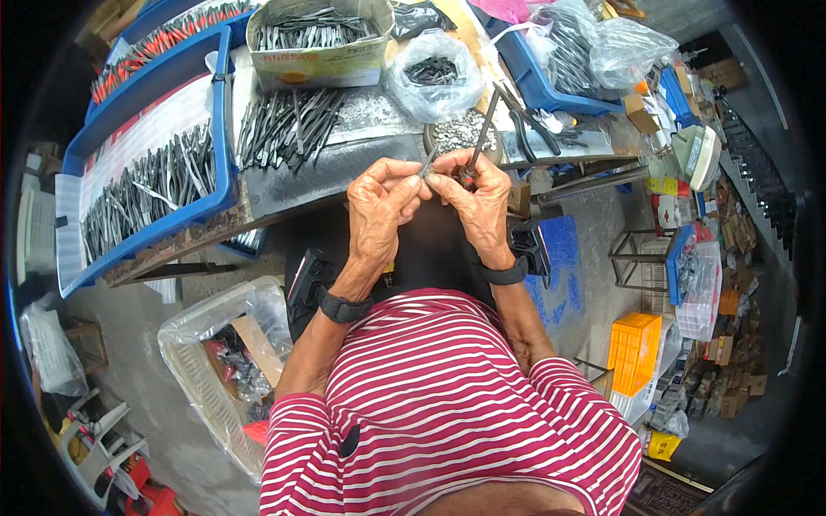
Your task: The person repeatedly picks up metal rods and small metal balls from a table, inserts the balls into the ends of the rods, and places the assembled fasteners into a blue bin. The process is continuous and repetitive throughout the clip.
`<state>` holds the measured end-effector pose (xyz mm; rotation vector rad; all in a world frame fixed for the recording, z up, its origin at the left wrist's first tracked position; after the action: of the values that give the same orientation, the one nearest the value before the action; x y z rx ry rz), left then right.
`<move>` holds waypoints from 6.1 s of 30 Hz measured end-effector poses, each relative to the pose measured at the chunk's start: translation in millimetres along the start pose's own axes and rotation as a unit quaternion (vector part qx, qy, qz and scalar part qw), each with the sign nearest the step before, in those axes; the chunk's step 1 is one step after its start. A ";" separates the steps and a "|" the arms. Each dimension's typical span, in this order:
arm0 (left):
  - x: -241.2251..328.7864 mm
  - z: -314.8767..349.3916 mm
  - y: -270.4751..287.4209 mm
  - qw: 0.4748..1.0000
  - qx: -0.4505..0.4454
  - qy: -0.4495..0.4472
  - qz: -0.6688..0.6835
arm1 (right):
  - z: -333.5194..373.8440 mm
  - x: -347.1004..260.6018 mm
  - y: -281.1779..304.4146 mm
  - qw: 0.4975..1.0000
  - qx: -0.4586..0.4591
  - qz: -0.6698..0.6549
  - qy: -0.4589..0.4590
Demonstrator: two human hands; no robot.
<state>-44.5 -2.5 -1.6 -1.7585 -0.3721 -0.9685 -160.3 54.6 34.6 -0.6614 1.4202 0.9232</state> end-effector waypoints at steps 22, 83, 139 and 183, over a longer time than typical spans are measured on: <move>2.5 0.1 2.9 0.999 -0.024 0.015 0.031 | -2.7 6.5 -0.9 0.999 -0.007 -0.049 0.000; 7.5 -3.8 6.9 0.995 0.037 -0.087 -0.017 | -5.0 10.6 -32.3 0.998 0.009 -0.054 0.015; 69.7 -96.4 33.5 0.581 0.016 -0.261 -0.770 | -24.9 25.7 -12.1 0.997 -0.017 -0.031 -0.072; 87.1 -254.7 59.5 0.454 -0.147 -0.355 -0.804 | -20.8 28.7 2.5 0.976 -0.102 -0.126 -0.148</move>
<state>-61.2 -271.1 58.4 -1.6182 -2.9659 -1.3788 -175.7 42.3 5.0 -0.7995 0.9607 0.9282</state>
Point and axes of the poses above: each hand's wrist, its own z-axis away from the middle knuckle, its own y-axis out of the back of the hand, x = y × z, the point moved 4 cm from there along -z, towards the middle knuckle, and after that the axes turned 15 degrees about -y, right-handed, at the moved point
